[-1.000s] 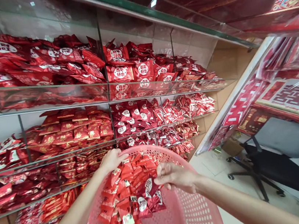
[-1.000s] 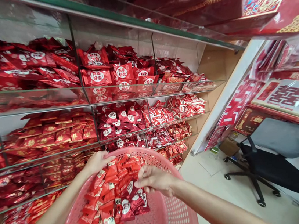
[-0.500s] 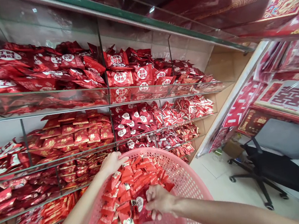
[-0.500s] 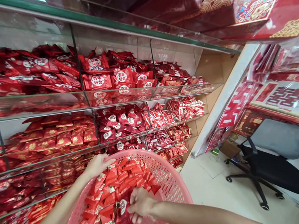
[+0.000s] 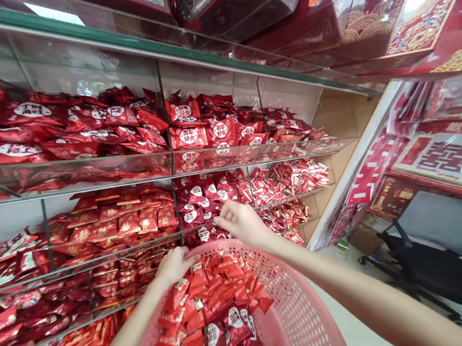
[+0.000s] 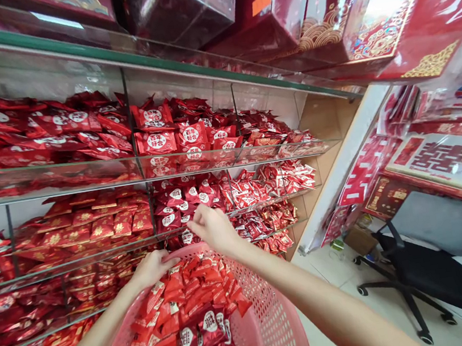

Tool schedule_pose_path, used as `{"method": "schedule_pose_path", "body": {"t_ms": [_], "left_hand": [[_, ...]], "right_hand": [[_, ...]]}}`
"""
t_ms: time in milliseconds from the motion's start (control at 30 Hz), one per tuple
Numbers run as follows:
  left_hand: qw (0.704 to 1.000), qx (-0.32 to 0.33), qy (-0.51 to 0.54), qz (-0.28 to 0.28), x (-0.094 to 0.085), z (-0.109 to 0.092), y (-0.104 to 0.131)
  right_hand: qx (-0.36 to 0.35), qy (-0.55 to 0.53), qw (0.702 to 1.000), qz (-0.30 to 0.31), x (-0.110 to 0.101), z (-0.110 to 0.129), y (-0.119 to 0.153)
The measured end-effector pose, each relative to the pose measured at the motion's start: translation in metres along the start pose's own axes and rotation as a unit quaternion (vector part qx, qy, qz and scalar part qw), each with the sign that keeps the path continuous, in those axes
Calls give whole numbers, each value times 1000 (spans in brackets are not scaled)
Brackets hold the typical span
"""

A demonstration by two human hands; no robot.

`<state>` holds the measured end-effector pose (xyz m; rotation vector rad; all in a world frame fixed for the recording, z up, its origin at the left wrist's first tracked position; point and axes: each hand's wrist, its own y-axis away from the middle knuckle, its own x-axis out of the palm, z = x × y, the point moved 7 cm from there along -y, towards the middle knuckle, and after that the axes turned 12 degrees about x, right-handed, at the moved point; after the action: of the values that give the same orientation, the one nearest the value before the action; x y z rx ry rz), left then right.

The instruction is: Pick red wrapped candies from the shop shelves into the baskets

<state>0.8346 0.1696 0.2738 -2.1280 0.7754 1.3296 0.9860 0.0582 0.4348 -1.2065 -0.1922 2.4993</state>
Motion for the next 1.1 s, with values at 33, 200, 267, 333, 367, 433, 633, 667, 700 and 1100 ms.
{"method": "schedule_pose_path", "body": {"t_ms": [33, 200, 267, 333, 367, 433, 633, 667, 700, 1100], "left_hand": [[1000, -1, 1, -1, 0, 0, 0], [1000, -8, 13, -3, 0, 1, 1], [1000, -7, 13, -6, 0, 1, 1], [1000, -5, 9, -8, 0, 2, 1], [1000, -4, 6, -10, 1, 2, 1], [1000, -5, 3, -10, 2, 3, 1], [1000, -6, 4, -8, 2, 3, 1], [1000, -3, 3, -9, 1, 1, 1], [1000, 0, 3, -7, 0, 0, 1], [1000, -13, 8, 2, 0, 1, 1]], "right_hand": [[-5, 5, 1000, -22, -5, 3, -14], [-5, 69, 997, -41, 10, 4, -59], [13, 103, 994, -33, 19, 1, -67], [37, 126, 991, -16, 25, -2, -73], [47, 133, 990, -7, 26, -2, -75], [63, 144, 987, 8, 26, -2, -78], [59, 201, 978, 23, 12, 5, -81], [52, 203, 977, 28, 9, 6, -81], [44, 202, 978, 32, 6, 6, -80], [41, 113, 990, 70, -27, -16, -69]]}}
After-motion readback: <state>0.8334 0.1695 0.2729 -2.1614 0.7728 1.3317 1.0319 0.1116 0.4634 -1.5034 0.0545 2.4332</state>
